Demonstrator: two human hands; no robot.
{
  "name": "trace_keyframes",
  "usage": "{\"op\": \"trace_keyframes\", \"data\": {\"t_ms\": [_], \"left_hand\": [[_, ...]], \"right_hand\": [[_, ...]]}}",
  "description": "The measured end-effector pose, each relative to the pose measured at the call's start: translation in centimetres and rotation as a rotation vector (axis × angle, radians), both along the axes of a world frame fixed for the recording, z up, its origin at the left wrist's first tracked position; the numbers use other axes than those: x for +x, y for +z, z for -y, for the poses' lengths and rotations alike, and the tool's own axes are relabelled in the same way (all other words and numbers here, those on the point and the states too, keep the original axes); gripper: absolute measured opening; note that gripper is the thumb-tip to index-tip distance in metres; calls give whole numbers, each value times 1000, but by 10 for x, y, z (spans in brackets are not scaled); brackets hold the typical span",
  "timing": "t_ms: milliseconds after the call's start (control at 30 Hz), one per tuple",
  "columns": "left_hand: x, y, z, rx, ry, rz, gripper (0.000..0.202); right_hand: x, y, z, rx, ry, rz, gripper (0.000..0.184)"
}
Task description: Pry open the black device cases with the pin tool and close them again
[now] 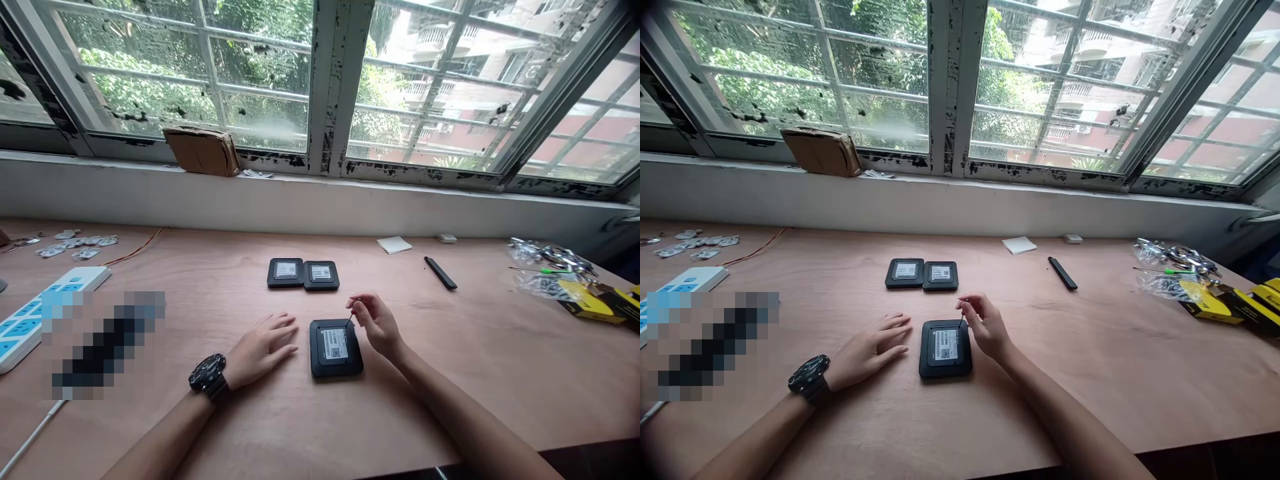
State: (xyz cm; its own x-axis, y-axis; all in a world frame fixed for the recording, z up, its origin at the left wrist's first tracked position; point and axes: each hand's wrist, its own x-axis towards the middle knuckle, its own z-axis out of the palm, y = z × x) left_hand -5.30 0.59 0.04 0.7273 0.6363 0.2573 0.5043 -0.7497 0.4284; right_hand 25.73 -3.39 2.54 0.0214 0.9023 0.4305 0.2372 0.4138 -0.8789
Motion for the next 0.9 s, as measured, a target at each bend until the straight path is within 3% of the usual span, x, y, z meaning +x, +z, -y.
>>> {"op": "trace_keyframes", "data": {"t_ms": [167, 300, 400, 500, 567, 733, 900], "left_hand": [[-1, 0, -1, -3, -7, -7, 42], [0, 0, -1, -8, -8, 1, 44], [0, 2, 1, -28, -7, 3, 44], [0, 4, 2, -60, 2, 11, 43], [-1, 5, 2, -80, 13, 19, 43], [-9, 9, -4, -103, 60, 52, 39], [-16, 13, -8, -100, 88, 76, 36]], "right_hand": [[6, 12, 1, -124, 139, -127, 29], [14, 17, 4, -134, 237, -38, 35], [12, 20, 5, -111, 164, 17, 29], [-2, 24, 3, 22, 16, -88, 19], [-15, 26, -2, 113, -6, -164, 17], [-43, 18, -16, 105, 145, -39, 15], [-51, 3, -24, 51, 146, -7, 20]]}}
